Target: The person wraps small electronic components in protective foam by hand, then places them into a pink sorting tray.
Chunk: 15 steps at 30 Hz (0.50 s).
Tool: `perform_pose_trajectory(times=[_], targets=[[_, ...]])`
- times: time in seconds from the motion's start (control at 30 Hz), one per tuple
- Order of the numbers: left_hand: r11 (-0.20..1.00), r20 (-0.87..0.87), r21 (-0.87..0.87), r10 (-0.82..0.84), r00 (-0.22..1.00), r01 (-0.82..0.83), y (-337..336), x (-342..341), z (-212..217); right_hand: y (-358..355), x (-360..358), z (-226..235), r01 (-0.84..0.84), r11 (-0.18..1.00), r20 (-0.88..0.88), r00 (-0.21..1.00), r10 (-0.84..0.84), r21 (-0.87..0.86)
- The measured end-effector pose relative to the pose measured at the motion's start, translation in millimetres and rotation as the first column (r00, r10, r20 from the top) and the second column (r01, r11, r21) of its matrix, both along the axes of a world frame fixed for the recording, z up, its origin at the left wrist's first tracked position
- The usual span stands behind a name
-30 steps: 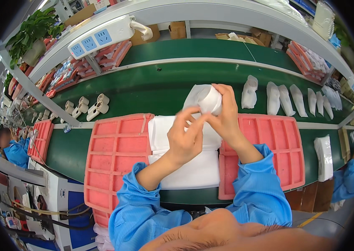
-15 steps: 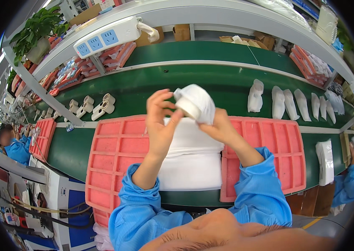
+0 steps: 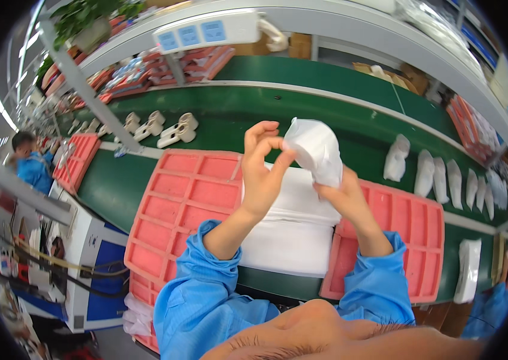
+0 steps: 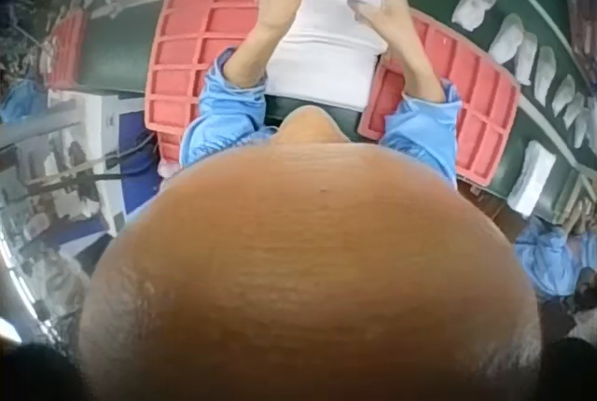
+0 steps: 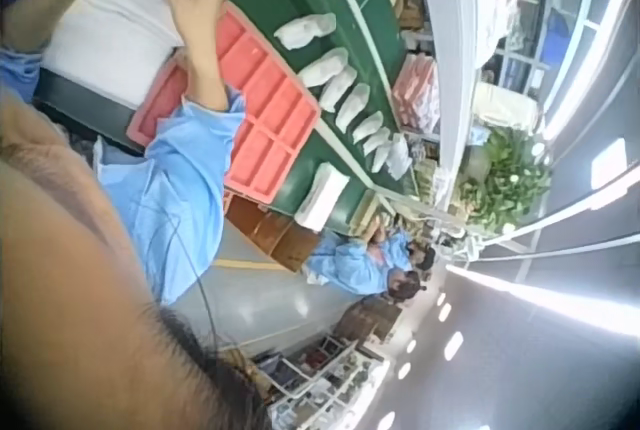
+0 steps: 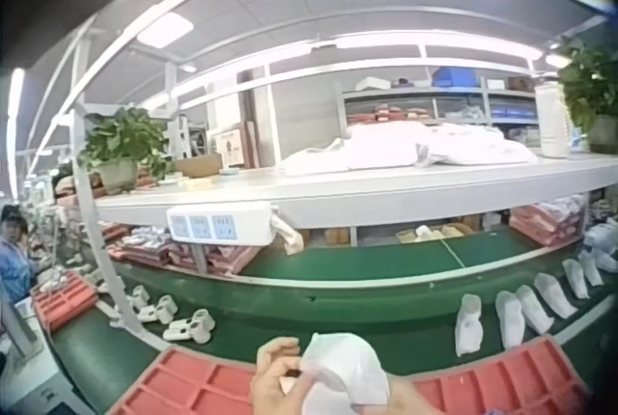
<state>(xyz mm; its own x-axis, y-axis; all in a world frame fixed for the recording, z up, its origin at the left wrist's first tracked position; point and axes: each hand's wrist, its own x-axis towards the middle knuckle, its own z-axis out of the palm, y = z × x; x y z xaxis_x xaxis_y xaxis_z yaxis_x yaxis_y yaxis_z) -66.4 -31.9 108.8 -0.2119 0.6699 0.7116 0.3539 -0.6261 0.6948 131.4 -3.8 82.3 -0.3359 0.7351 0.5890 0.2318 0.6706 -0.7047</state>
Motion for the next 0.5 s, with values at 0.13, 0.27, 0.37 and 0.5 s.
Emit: perform_pose_trajectory(times=[0.13, 0.27, 0.37, 0.5], targets=[[0.905, 0.295, -0.369, -0.103, 0.95, 0.213, 33.1, -36.6, 5.6, 15.3, 10.2, -0.2, -0.435, 0.503, -0.249, 0.884, 0.396, -0.747], [0.864, -0.456, -0.193, 0.342, 0.822, -0.466, 94.7, -90.2, -27.3, 90.6, 39.5, -73.2, 0.269, 0.925, 0.169, 0.958, -0.23, -0.269], [0.603, -0.626, -0.147, 0.557, 0.546, -0.784, 134.9, -177.9, -63.7, 128.5, 76.9, -113.6, 0.548, 0.836, 0.39, 0.766, -0.511, 0.019], [0.419, -0.675, -0.321, 0.528, 0.515, -0.85, 155.2, -280.4, -133.3, 138.8, 89.3, -133.3, 0.702, 0.705, 0.668, 0.479, -0.57, 0.099]])
